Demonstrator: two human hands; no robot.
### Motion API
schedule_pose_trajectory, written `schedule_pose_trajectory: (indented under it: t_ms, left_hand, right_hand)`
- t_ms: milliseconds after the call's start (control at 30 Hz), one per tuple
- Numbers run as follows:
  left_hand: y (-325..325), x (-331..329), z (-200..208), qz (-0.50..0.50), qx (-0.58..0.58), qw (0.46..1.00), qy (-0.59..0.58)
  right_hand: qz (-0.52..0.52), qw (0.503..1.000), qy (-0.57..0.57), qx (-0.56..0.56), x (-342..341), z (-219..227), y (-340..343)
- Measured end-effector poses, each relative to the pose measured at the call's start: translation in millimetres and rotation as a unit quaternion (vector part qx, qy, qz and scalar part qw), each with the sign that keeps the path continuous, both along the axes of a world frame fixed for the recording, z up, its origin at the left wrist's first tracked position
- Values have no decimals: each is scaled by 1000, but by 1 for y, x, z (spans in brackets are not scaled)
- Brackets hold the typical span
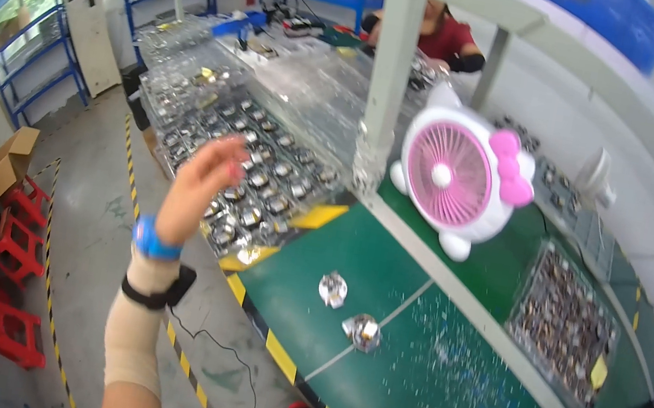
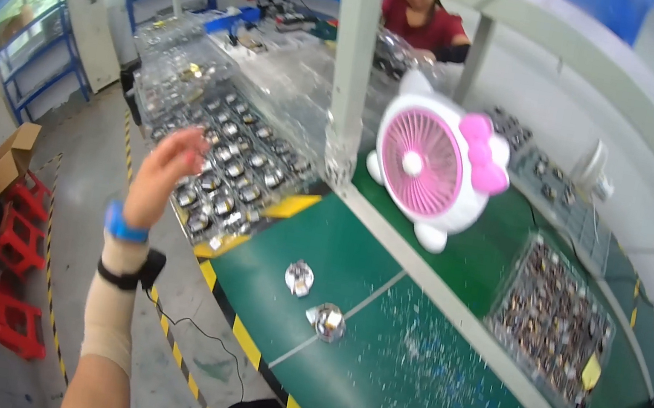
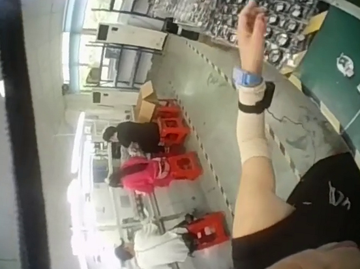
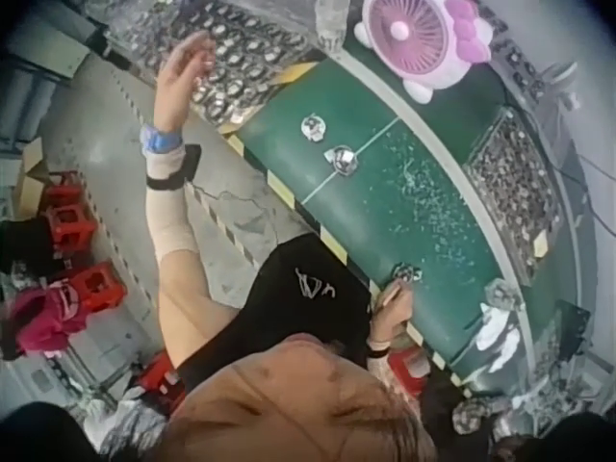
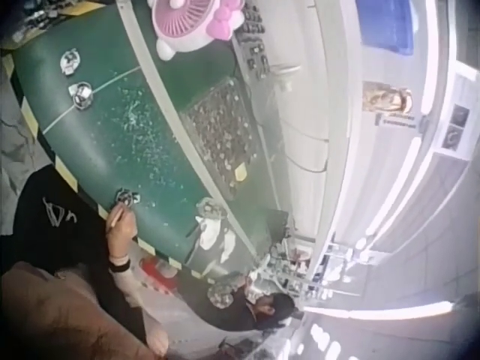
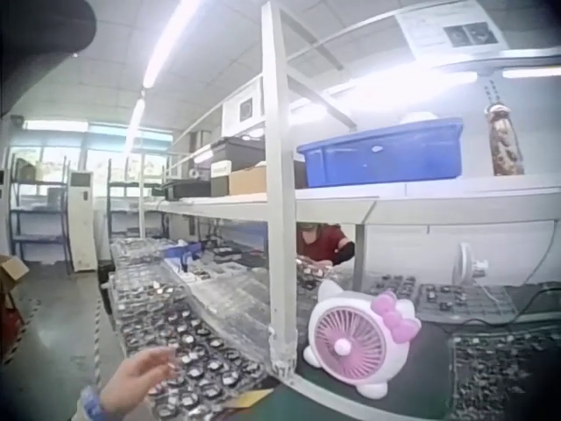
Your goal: The person cleans a watch component with a brush, sets it down, and retrieves a tray of watch components. After placing a component on the table, they use the brush to clean another watch component and set it aside.
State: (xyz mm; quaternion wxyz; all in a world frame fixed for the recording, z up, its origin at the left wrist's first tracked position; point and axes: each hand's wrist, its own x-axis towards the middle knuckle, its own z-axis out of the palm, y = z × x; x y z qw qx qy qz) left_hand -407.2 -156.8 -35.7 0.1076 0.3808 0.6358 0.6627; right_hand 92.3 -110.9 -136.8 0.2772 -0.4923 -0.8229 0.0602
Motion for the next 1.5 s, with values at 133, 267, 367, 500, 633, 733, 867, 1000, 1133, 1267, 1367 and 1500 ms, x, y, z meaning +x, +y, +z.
schedule_pose_trajectory:
  t_ms: [133, 267, 367, 500, 633, 733, 867, 1000, 1133, 1267, 1367, 1500]
  left_hand:
    - [-5, 113, -75, -12, -140, 975, 174]
    - [22, 217, -118, 38, -171, 951, 256]
    - [52, 252, -125, 58, -189, 927, 318]
    - [70, 251, -133, 24, -185, 915, 357]
    - [69, 254, -138, -26, -182, 941, 282]
    - [72, 267, -127, -34, -163, 945, 282]
    - [85, 305, -107, -27, -108, 937, 330]
    - [98, 319, -92, -87, -117, 961, 235]
    - [122, 364, -64, -298, -219, 917, -149]
    - [135, 443, -70, -392, -215, 871, -203]
    - [132, 485, -77, -447, -206, 840, -231]
    - [135, 531, -100, -475, -188, 835, -204]
  right_hand:
    - [10, 1000, 15, -7, 8, -17, 11]
    - [-43, 992, 96, 66, 37, -58, 7]
    - [-8, 993, 101, 61, 60, -57, 7]
    - [30, 989, 126, 66, 73, -51, 6]
    - [69, 986, 138, 56, 91, -46, 11]
    - [83, 983, 159, 40, 102, -40, 11]
    - [93, 975, 202, 15, 126, -32, 23]
    - [103, 960, 259, -6, 139, -27, 35]
    - [100, 955, 279, -18, 170, -22, 47]
    - [86, 956, 279, -9, 212, -23, 64]
    - [67, 952, 296, 36, 218, -19, 74]
    - [92, 917, 389, -9, 238, -7, 92]
